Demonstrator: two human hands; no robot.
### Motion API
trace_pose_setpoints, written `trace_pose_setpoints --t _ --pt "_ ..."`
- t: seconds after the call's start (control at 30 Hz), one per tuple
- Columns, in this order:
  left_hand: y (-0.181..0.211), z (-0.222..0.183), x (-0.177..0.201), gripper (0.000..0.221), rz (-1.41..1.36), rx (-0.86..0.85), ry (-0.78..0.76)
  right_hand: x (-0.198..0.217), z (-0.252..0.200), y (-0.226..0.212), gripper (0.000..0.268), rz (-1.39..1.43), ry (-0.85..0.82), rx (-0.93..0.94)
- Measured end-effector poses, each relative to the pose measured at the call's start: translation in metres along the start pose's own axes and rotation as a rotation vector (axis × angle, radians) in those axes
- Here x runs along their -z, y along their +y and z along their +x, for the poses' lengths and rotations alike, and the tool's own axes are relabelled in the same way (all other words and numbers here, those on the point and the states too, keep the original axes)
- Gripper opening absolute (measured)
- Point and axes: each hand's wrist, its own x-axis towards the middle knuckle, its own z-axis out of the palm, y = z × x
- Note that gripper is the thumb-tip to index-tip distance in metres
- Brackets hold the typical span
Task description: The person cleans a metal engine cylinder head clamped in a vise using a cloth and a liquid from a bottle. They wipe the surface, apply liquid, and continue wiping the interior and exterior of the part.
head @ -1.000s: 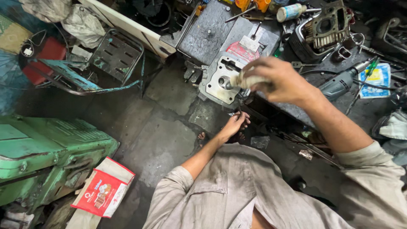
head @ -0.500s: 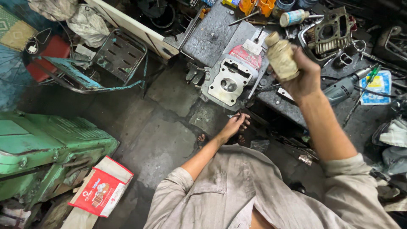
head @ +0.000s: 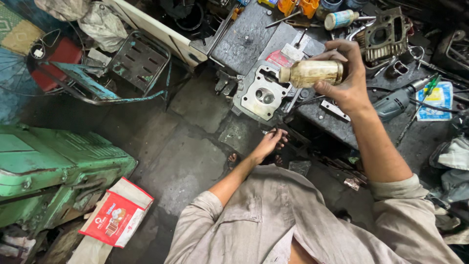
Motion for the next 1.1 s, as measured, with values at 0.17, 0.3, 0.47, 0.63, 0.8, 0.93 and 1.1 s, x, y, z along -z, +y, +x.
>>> trace_pose_setpoints --t 0.17,0.3,0.47,0.63,0.8,0.93,1.1 --pt "0.005 0.000 0.000 0.045 0.035 -0.036 0.002 -0.010 -0.001 0.002 0.073 -0.242 -0.090 0.095" --pt "0.006 -0.001 0.001 0.044 0.024 -0.001 0.016 -0.012 -0.002 0.007 0.067 -0.245 -0.091 0.029" --pt "0.002 -0.002 0.004 0.043 0.008 0.020 0.030 -0.012 -0.005 0.009 0.065 -0.387 -0.071 0.064" --pt "0.001 0.000 0.005 0.044 0.006 -0.023 0.019 -0.010 -0.010 0.005 0.067 -0.524 -0.121 0.155" --pt "0.002 0.000 0.006 0.048 0.049 0.009 0.036 -0.006 -0.014 0.010 0.062 -0.401 -0.075 0.188" --pt "0.006 -0.001 0.004 0.049 0.011 0.021 0.033 -0.007 -0.022 0.022 0.062 -0.290 -0.081 0.205" --pt "0.012 -0.003 0.004 0.048 0.022 0.021 0.033 -0.014 -0.027 0.031 0.060 -0.248 -0.100 0.214"
